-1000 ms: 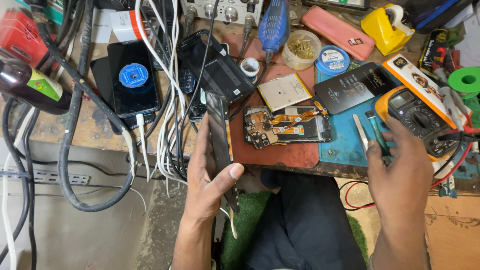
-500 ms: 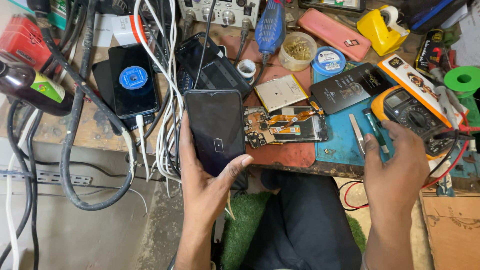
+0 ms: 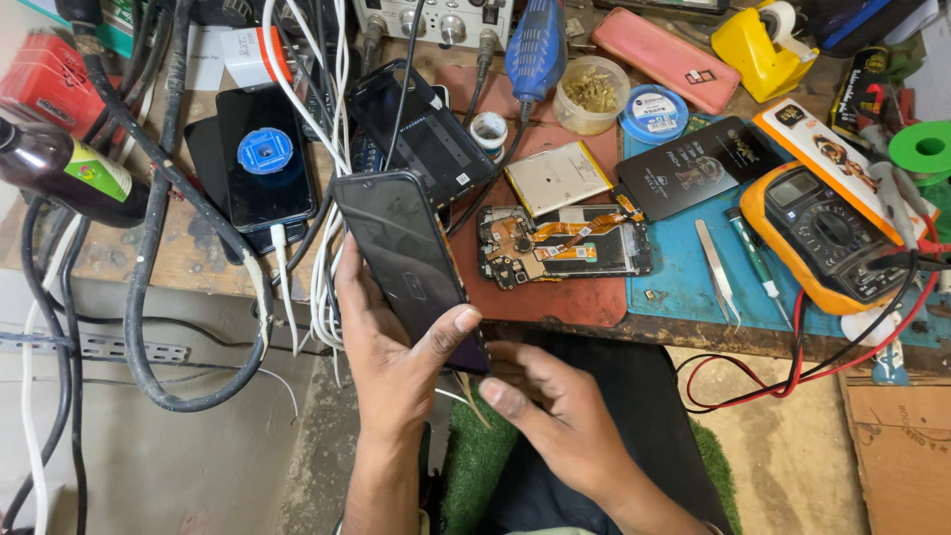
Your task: The person uses a screwdriver to work on the back of a disassembled smartphone, then connects a charging cable to test it. They also handle a second smartphone with a cracked screen, connect it to a charger, and observe the charging indicator on the screen.
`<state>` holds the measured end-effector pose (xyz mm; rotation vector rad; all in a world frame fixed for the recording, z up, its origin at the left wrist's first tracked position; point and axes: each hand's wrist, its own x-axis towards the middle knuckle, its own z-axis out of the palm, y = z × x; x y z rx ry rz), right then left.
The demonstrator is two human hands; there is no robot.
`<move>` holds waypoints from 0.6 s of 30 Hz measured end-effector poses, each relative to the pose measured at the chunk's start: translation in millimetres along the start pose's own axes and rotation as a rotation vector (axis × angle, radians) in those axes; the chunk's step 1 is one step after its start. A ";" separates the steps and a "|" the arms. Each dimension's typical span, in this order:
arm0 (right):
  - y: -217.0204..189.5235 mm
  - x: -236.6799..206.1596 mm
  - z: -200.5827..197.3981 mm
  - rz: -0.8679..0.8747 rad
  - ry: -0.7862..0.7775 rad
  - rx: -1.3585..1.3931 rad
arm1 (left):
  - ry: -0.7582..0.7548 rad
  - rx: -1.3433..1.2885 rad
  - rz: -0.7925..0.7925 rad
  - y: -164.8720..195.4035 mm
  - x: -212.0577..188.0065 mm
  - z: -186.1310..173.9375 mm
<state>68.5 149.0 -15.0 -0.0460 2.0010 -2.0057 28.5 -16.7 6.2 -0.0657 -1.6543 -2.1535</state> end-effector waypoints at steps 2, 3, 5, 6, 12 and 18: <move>5.3 4.8 6.7 0.030 -0.108 0.101 | 0.034 -0.060 -0.055 0.5 -0.7 -1.1; 6.6 7.8 9.2 0.042 -0.164 0.148 | 0.039 -0.056 -0.032 0.3 0.0 -2.0; 7.0 11.4 13.0 0.077 -0.185 0.336 | 0.053 -0.047 0.013 -0.5 0.8 -4.8; 6.6 12.4 14.9 0.097 -0.194 0.431 | 0.036 -0.178 -0.023 -1.4 1.2 -6.3; 7.5 2.5 31.2 -0.035 -0.050 0.270 | 0.013 -0.728 -0.060 -9.2 -4.1 -10.0; 13.3 -7.9 45.6 -0.119 0.037 0.193 | -0.024 -0.984 0.000 -12.2 -5.4 -18.1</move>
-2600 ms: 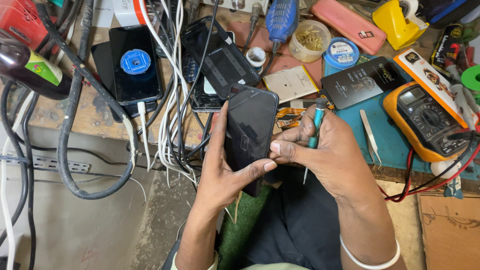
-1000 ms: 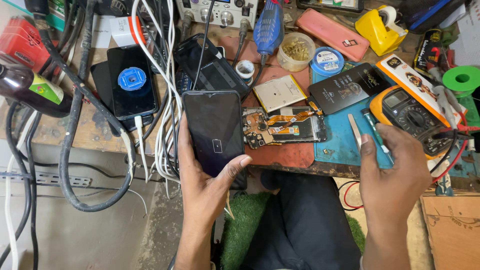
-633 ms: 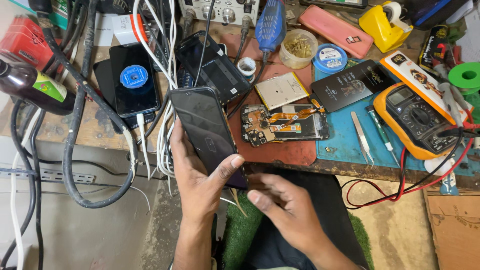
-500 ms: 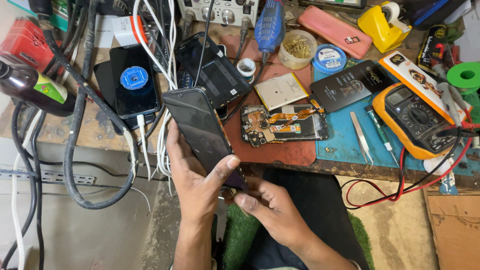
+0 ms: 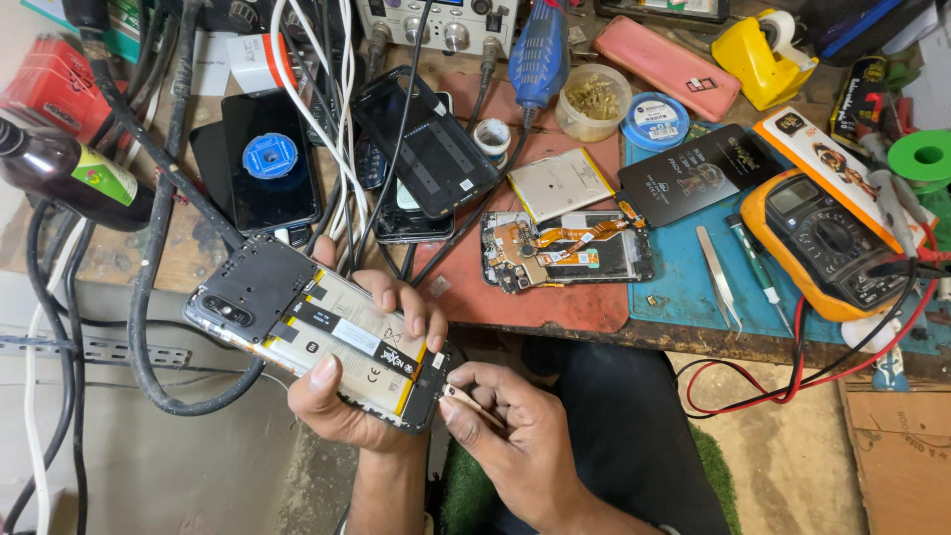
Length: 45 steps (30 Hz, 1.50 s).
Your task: The person uses a screwdriver to work on the back of a disassembled smartphone, then connects a charging cable to test it. They also handle a second smartphone with a cracked screen, connect it to a charger, and observe the charging indicator on the screen.
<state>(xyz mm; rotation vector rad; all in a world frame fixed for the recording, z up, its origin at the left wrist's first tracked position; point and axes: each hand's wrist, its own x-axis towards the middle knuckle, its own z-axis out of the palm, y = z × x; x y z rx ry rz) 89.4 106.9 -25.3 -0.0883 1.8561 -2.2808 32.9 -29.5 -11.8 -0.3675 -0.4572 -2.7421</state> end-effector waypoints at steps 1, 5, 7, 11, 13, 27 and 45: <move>-0.8 -1.0 0.2 -0.020 0.024 -0.090 | -0.011 -0.018 -0.001 1.0 -0.4 -1.0; -12.0 -1.3 -4.1 -0.024 0.069 -0.360 | -0.030 -0.014 0.043 10.3 2.5 -8.9; -21.9 1.9 -8.0 -0.103 0.007 -0.464 | -0.039 0.016 0.080 16.6 5.6 -13.3; -47.8 12.7 -12.4 -0.464 0.006 -0.698 | 0.013 0.074 0.119 21.7 4.7 -14.9; -61.4 27.0 -12.0 -0.540 0.154 -0.708 | 0.048 0.090 0.109 21.0 4.4 -13.0; -104.7 179.7 -25.3 -0.228 0.264 -0.387 | 0.058 0.153 -0.033 10.4 10.9 1.2; -74.9 12.5 20.0 -0.917 -0.024 -1.104 | 0.019 0.035 -0.187 -0.5 9.5 2.8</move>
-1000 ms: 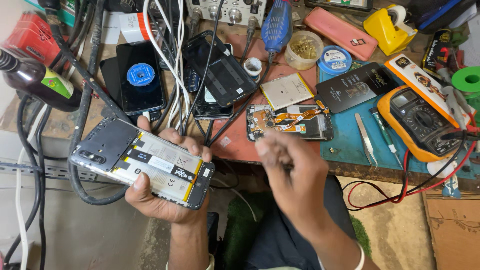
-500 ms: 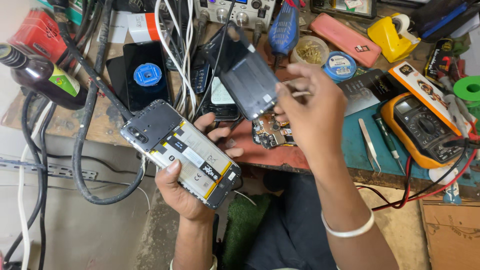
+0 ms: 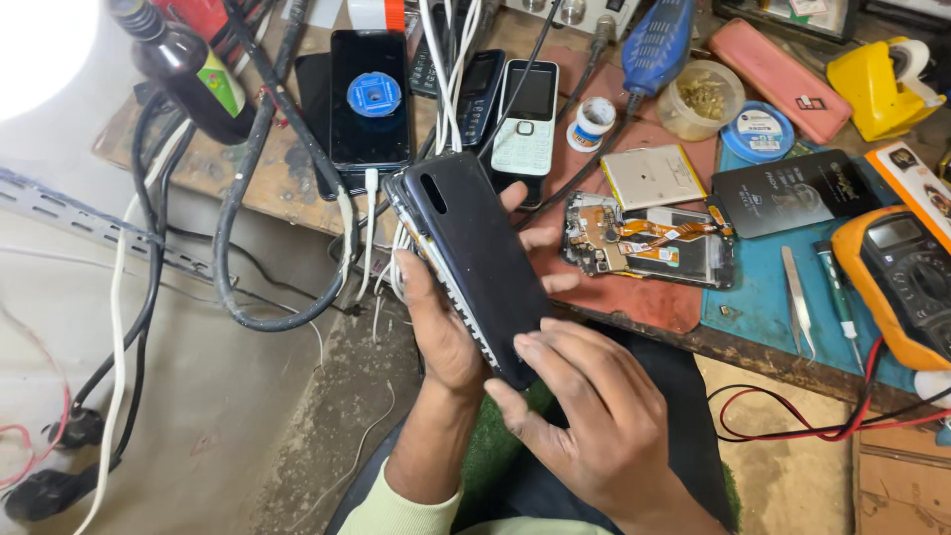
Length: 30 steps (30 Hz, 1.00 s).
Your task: The person uses a screwdriver to work on the back of a disassembled smartphone, then connects a charging cable to test it. They also handle a second smartphone with a cracked screen, connect it to a charger, and observe the charging indicator on the screen.
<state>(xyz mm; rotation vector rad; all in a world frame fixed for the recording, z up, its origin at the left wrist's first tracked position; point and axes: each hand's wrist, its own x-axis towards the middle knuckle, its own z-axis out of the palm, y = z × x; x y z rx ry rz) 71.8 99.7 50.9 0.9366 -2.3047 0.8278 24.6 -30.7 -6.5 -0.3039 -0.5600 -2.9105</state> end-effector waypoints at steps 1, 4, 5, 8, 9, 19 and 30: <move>-0.6 1.1 3.3 0.062 -0.030 0.056 | -0.049 -0.030 0.009 -1.5 0.3 -2.4; 0.1 4.1 4.2 0.219 -0.121 0.167 | -0.031 -0.031 0.000 -5.0 -4.7 -7.4; 1.8 5.8 3.5 0.266 -0.148 0.193 | -0.001 -0.018 -0.009 -6.4 -5.1 -8.4; 4.8 9.1 0.9 0.202 -0.153 0.127 | -0.079 -0.014 -0.061 -7.6 -8.2 -9.9; 5.9 10.1 0.1 0.224 -0.150 0.158 | -0.064 -0.005 -0.066 -7.9 -8.4 -9.8; 15.5 13.6 -0.8 0.302 -0.148 0.309 | -0.008 -0.015 -0.101 -7.4 -6.9 -6.4; 17.3 17.9 -0.8 0.299 -0.176 0.371 | -0.034 0.058 -0.098 -8.3 -6.9 -8.5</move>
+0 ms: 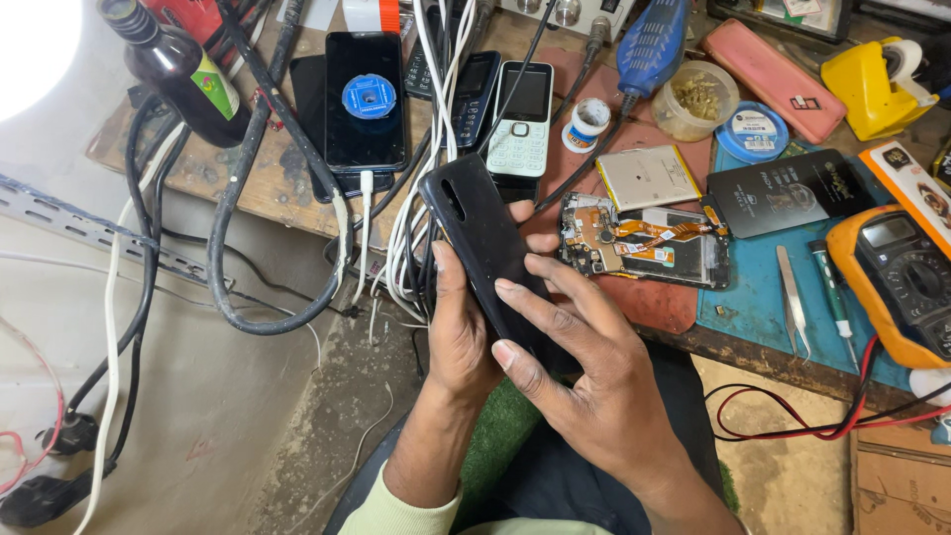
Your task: The person uses a screwdriver to work on the back of a disassembled smartphone, then connects a charging cable to test it. They also handle a second smartphone with a cracked screen, connect it to a charger, and observe the charging indicator on the screen.
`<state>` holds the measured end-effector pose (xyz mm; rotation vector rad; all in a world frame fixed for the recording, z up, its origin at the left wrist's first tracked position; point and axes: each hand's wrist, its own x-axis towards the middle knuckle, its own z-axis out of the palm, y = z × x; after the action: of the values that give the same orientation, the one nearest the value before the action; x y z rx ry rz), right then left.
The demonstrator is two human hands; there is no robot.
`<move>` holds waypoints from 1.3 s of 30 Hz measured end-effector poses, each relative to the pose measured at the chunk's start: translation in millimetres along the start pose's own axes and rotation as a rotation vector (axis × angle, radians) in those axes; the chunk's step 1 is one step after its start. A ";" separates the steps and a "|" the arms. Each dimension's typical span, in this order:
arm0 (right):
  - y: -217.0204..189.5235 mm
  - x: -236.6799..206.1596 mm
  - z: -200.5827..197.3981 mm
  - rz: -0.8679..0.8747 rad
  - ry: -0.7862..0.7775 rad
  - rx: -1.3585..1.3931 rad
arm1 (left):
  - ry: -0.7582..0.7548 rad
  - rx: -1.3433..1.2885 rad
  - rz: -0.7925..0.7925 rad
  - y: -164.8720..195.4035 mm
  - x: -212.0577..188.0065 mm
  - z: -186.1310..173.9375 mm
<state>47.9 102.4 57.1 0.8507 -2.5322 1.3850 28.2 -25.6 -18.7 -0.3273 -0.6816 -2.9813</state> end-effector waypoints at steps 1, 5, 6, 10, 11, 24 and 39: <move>-0.5 0.5 -0.1 -0.021 0.003 -0.008 | -0.002 0.006 0.005 0.7 0.5 0.7; -6.5 -1.0 -0.7 -0.093 0.033 -0.215 | 0.040 0.110 0.115 3.8 3.9 5.7; -8.2 -1.7 -0.2 -0.110 0.042 -0.245 | 0.058 0.126 0.127 4.8 4.6 6.9; -11.8 -3.1 2.9 -0.128 0.113 -0.316 | 0.066 0.113 0.147 6.0 6.4 10.8; -11.8 -3.1 3.8 -0.123 0.137 -0.319 | 0.054 0.090 0.150 6.2 6.3 11.1; -6.3 -15.0 -4.8 0.050 0.149 -0.191 | 0.107 0.038 0.174 17.7 8.1 9.8; -12.1 -15.2 -11.5 0.086 0.152 -0.179 | 0.188 0.072 0.302 10.5 -5.0 -11.9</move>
<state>65.3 112.9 67.0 0.5884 -2.5535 1.1734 32.0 -40.2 -25.8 -0.1284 -0.6514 -2.6517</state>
